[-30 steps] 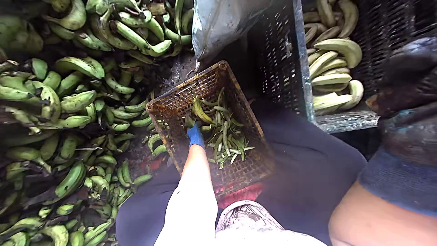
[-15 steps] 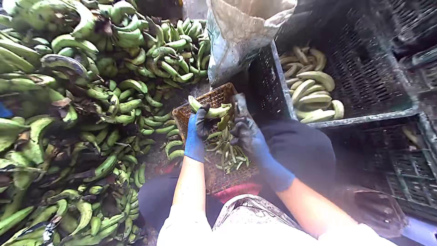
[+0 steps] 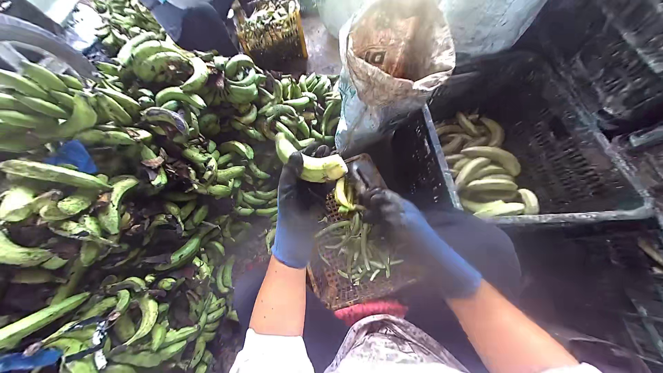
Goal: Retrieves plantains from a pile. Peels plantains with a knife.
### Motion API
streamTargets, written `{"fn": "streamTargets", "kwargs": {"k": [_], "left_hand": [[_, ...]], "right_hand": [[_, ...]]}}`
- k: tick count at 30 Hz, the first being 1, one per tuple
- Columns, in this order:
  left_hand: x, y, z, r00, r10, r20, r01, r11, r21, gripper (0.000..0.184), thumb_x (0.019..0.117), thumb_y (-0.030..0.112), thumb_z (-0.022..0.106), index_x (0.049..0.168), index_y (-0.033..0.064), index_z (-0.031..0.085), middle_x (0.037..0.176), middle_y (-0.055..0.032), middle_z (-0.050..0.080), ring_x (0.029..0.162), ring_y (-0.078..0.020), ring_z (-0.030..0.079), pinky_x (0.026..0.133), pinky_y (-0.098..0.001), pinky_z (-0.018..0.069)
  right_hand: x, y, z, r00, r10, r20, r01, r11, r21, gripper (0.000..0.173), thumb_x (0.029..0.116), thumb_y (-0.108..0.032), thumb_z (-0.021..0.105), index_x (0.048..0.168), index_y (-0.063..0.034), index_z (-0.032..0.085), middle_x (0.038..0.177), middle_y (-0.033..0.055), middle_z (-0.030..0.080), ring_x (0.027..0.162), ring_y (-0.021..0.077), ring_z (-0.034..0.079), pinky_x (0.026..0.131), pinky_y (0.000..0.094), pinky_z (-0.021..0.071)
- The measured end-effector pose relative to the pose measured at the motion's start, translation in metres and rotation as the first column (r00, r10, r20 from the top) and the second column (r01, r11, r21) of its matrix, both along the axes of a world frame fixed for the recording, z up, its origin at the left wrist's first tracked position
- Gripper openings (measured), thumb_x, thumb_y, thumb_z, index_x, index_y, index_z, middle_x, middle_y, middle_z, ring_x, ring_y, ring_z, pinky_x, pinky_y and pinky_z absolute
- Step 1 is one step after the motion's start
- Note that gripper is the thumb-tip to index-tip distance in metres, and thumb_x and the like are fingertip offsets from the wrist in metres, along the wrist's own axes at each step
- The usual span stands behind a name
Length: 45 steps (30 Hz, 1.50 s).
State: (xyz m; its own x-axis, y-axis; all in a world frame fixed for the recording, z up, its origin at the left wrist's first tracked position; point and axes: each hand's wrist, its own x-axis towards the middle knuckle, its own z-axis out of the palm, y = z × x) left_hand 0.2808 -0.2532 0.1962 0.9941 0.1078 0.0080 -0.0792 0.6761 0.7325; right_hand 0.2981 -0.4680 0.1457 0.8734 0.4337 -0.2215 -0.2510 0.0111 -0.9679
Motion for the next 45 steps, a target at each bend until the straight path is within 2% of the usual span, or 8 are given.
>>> {"fn": "streamTargets", "kwargs": {"k": [4, 7, 10, 17, 24, 31, 38, 45], "left_hand": [[-0.006, 0.01, 0.007, 0.995, -0.061, -0.078, 0.067, 0.995, 0.075, 0.06, 0.101, 0.069, 0.034, 0.138, 0.0281, 0.056, 0.108, -0.0043, 0.068, 0.091, -0.017, 0.067, 0.076, -0.0389, 0.0592], [-0.006, 0.008, 0.01, 0.982, 0.017, -0.188, 0.008, 0.991, 0.131, 0.059, 0.0978, 0.073, 0.036, 0.125, 0.0269, 0.061, 0.094, -0.0009, 0.068, 0.075, -0.011, 0.065, 0.062, -0.0289, 0.0567], [-0.008, 0.01, 0.005, 0.971, 0.166, -0.173, -0.099, 0.935, 0.34, 0.056, 0.1022, 0.067, 0.034, 0.128, 0.0249, 0.062, 0.105, -0.001, 0.07, 0.088, -0.0118, 0.068, 0.073, -0.0327, 0.0595], [-0.009, -0.011, -0.008, 0.979, -0.003, -0.203, 0.044, 0.98, 0.196, 0.044, 0.1042, 0.06, 0.039, 0.125, 0.0265, 0.059, 0.094, -0.0007, 0.068, 0.071, -0.009, 0.065, 0.056, -0.026, 0.0561], [-0.006, 0.009, -0.003, 0.956, 0.271, -0.114, -0.19, 0.865, 0.464, 0.039, 0.1083, 0.048, 0.038, 0.143, 0.0353, 0.052, 0.109, 0.0015, 0.069, 0.082, -0.0079, 0.066, 0.066, -0.0266, 0.0566], [-0.009, -0.009, -0.026, 0.967, -0.071, -0.245, 0.147, 0.939, 0.311, 0.037, 0.1095, 0.04, 0.037, 0.137, 0.025, 0.056, 0.108, -0.0038, 0.069, 0.083, -0.013, 0.068, 0.068, -0.0321, 0.0599], [0.003, 0.001, -0.016, 0.937, 0.303, 0.176, -0.349, 0.844, 0.407, 0.049, 0.1095, 0.027, 0.037, 0.157, 0.0332, 0.029, 0.141, 0.0024, 0.055, 0.112, -0.0104, 0.062, 0.088, -0.0302, 0.057], [-0.021, 0.003, -0.025, 0.951, -0.207, -0.232, 0.282, 0.888, 0.364, 0.036, 0.1091, 0.032, 0.043, 0.141, 0.0215, 0.055, 0.121, -0.0086, 0.067, 0.1, -0.0176, 0.067, 0.083, -0.0368, 0.0583]], "right_hand": [[0.053, -0.002, 0.051, 0.894, 0.015, 0.448, 0.009, 0.999, -0.051, 0.044, 0.1057, -0.043, 0.048, 0.137, -0.0139, 0.058, 0.109, -0.0004, 0.069, 0.092, 0.0085, 0.066, 0.082, 0.0311, 0.0583], [0.082, -0.002, 0.047, 0.407, 0.264, 0.875, 0.284, 0.873, -0.396, 0.051, 0.1038, -0.054, 0.043, 0.137, -0.0227, 0.065, 0.132, 0.0138, 0.065, 0.121, 0.0323, 0.062, 0.101, 0.0613, 0.0437], [0.057, 0.009, 0.031, 0.25, 0.346, 0.904, 0.287, 0.866, -0.41, 0.042, 0.1012, -0.051, 0.051, 0.136, -0.0335, 0.066, 0.128, 0.0111, 0.067, 0.119, 0.033, 0.061, 0.103, 0.063, 0.0387], [0.114, 0.023, 0.034, 0.461, 0.048, 0.886, 0.645, 0.668, -0.372, 0.053, 0.1012, -0.054, 0.053, 0.137, -0.0158, 0.064, 0.134, 0.0273, 0.058, 0.123, 0.0476, 0.055, 0.099, 0.0692, 0.039], [0.043, 0.019, 0.023, 0.493, 0.264, 0.829, 0.162, 0.909, -0.385, 0.053, 0.095, -0.065, 0.053, 0.126, -0.0274, 0.073, 0.129, 0.0068, 0.067, 0.116, 0.0275, 0.062, 0.092, 0.0605, 0.0438], [0.107, 0.026, 0.024, 0.338, -0.055, 0.94, 0.704, 0.677, -0.214, 0.054, 0.0981, -0.055, 0.059, 0.134, -0.0159, 0.067, 0.131, 0.0247, 0.06, 0.117, 0.0421, 0.059, 0.096, 0.062, 0.0439], [0.035, 0.03, 0.019, 0.377, 0.208, 0.903, 0.296, 0.896, -0.33, 0.047, 0.0973, -0.055, 0.056, 0.129, -0.0236, 0.072, 0.12, 0.0163, 0.068, 0.11, 0.035, 0.064, 0.09, 0.0616, 0.0434], [0.109, 0.019, 0.032, 0.406, 0.042, 0.913, 0.625, 0.716, -0.311, 0.055, 0.099, -0.059, 0.053, 0.135, -0.0201, 0.066, 0.128, 0.0239, 0.061, 0.117, 0.0432, 0.058, 0.096, 0.0638, 0.0408]]}}
